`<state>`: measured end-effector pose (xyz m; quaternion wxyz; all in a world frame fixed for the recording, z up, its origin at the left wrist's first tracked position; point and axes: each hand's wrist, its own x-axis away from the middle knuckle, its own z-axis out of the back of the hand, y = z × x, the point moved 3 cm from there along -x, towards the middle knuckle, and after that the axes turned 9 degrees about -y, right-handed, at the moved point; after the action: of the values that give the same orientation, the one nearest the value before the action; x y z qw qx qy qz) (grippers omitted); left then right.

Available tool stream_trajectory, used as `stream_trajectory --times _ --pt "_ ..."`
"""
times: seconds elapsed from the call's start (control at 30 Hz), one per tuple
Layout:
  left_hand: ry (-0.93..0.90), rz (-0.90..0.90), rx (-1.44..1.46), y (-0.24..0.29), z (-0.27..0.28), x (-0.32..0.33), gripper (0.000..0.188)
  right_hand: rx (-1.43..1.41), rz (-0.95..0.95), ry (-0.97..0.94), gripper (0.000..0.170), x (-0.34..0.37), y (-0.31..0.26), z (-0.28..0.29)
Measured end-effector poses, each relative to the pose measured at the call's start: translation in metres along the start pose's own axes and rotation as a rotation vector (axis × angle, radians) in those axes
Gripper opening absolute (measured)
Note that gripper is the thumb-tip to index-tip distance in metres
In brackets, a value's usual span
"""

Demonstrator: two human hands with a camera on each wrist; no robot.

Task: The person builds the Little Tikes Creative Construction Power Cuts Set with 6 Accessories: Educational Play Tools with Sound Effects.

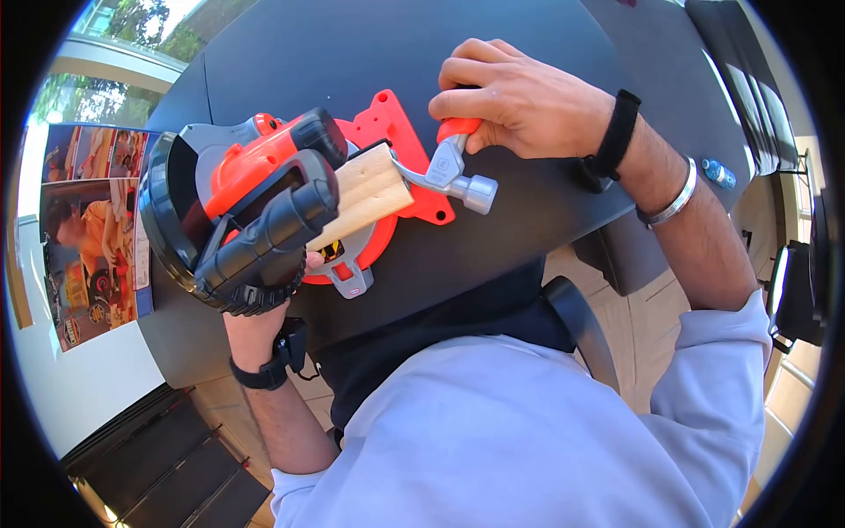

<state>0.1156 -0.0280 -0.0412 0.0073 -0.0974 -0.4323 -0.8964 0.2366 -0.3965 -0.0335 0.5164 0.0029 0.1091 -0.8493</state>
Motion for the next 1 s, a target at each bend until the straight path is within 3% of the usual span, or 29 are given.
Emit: stream_trajectory --times 0.1,0.17,0.3,0.6,0.83,1.0 --pt "-0.006 -0.107 -0.078 -0.001 0.002 0.000 0.076 -0.048 -0.028 -0.024 0.044 0.000 -0.007 -0.002" --pt "-0.006 -0.110 -0.091 -0.001 0.003 0.000 0.076 -0.054 -0.130 -0.036 0.032 0.002 -0.014 -0.003" --pt "0.001 -0.182 -0.151 0.001 0.002 -0.002 0.073 -0.023 -0.206 -0.024 0.028 0.005 -0.021 -0.007" --pt "0.027 -0.121 -0.058 0.010 0.000 -0.003 0.067 -0.015 -0.394 -0.061 0.025 0.010 -0.049 0.000" --pt "0.065 -0.230 0.006 0.010 -0.001 -0.007 0.056 0.017 -0.549 -0.055 0.022 0.013 -0.070 0.001" --pt "0.042 -0.145 -0.014 0.014 -0.001 -0.009 0.060 0.029 -0.616 0.026 0.023 0.016 -0.085 -0.003"
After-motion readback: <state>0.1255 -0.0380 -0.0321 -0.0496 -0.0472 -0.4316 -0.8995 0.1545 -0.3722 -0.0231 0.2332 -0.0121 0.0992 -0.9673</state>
